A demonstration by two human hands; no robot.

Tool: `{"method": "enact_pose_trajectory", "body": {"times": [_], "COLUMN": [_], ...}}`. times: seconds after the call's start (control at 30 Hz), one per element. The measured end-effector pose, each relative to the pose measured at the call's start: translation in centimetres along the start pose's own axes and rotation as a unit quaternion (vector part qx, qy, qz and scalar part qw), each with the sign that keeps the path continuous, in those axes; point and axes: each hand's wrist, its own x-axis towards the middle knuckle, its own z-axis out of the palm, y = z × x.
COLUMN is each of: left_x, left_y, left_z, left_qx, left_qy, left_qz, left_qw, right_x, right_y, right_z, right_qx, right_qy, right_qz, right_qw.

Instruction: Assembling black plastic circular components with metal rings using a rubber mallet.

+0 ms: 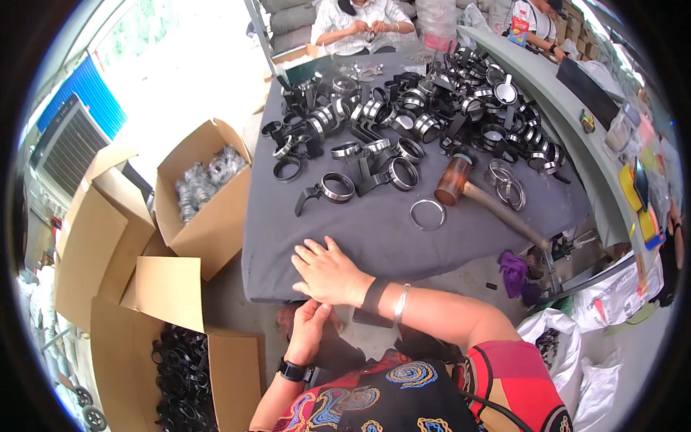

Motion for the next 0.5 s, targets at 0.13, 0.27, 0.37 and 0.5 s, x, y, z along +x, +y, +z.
{"method": "enact_pose_trajectory", "body": {"times": [0.13, 0.27, 0.37, 0.5], "left_x": [-0.5, -1.4, -0.7, -5.6], "left_y": [3.3, 7.8, 9.3, 11.2], "left_z": [-0.3, -2.2, -6.2, -18.1], "left_qx": [0.097, -0.080, 0.151, 0.391], "left_qy": [0.041, 0.000, 0.097, 0.329], "left_qz": [-0.008, 0.092, 0.216, 0.127], "left_qw": [0.994, 0.993, 0.960, 0.850], "right_x": [-0.1, 0.4, 1.5, 3.4], "right_y": [2.8, 2.0, 2.6, 15.2], "right_z": [-2.5, -7.7, -12.6, -9.3], "right_qx": [0.176, 0.194, 0.192, 0.064], "right_qy": [-0.031, -0.075, 0.077, 0.197], "right_qz": [-0.159, -0.213, -0.067, 0.037], "right_qw": [0.971, 0.955, 0.976, 0.978]}}
